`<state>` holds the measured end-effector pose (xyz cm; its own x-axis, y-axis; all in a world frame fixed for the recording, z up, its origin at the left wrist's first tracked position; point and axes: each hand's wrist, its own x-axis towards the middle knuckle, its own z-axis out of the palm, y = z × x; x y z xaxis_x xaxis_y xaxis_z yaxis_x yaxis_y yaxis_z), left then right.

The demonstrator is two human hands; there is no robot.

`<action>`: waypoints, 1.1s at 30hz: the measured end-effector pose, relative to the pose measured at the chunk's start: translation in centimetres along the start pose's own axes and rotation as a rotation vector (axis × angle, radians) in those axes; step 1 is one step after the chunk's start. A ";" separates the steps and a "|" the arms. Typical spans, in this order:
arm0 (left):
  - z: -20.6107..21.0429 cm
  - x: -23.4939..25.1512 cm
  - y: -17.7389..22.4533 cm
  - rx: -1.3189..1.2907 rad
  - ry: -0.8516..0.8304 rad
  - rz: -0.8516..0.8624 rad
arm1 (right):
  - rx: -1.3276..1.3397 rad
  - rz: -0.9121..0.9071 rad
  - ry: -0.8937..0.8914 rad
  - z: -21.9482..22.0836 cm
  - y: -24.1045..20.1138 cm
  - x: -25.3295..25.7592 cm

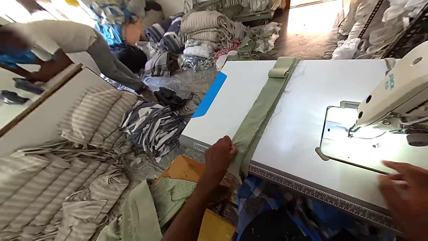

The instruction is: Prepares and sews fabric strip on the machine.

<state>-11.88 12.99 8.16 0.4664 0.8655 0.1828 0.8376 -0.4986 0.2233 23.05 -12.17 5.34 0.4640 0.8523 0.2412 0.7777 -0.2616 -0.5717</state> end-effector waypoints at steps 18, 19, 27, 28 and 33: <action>-13.8 -5.1 -4.9 -0.551 -0.236 -0.092 | 0.560 -0.128 -0.621 9.5 -21.2 3.8; -13.7 -4.4 -5.2 -0.450 -0.208 -0.124 | 0.559 -0.122 -0.598 9.3 -20.6 4.0; -17.2 -4.7 -3.7 -0.729 -0.134 -0.002 | 0.753 -0.170 -0.322 8.0 -19.5 2.8; -17.6 -5.0 -2.7 -0.837 -0.169 0.094 | 0.864 -0.186 -0.408 7.9 -20.0 2.7; -13.8 -3.0 0.2 -0.880 -0.098 0.054 | 1.314 -0.332 -0.652 3.6 -24.5 0.7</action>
<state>-17.05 9.58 20.90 0.5550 0.8200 0.1401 0.3107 -0.3605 0.8795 2.76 -3.52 16.65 -0.1918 0.9285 0.3180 -0.2815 0.2584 -0.9241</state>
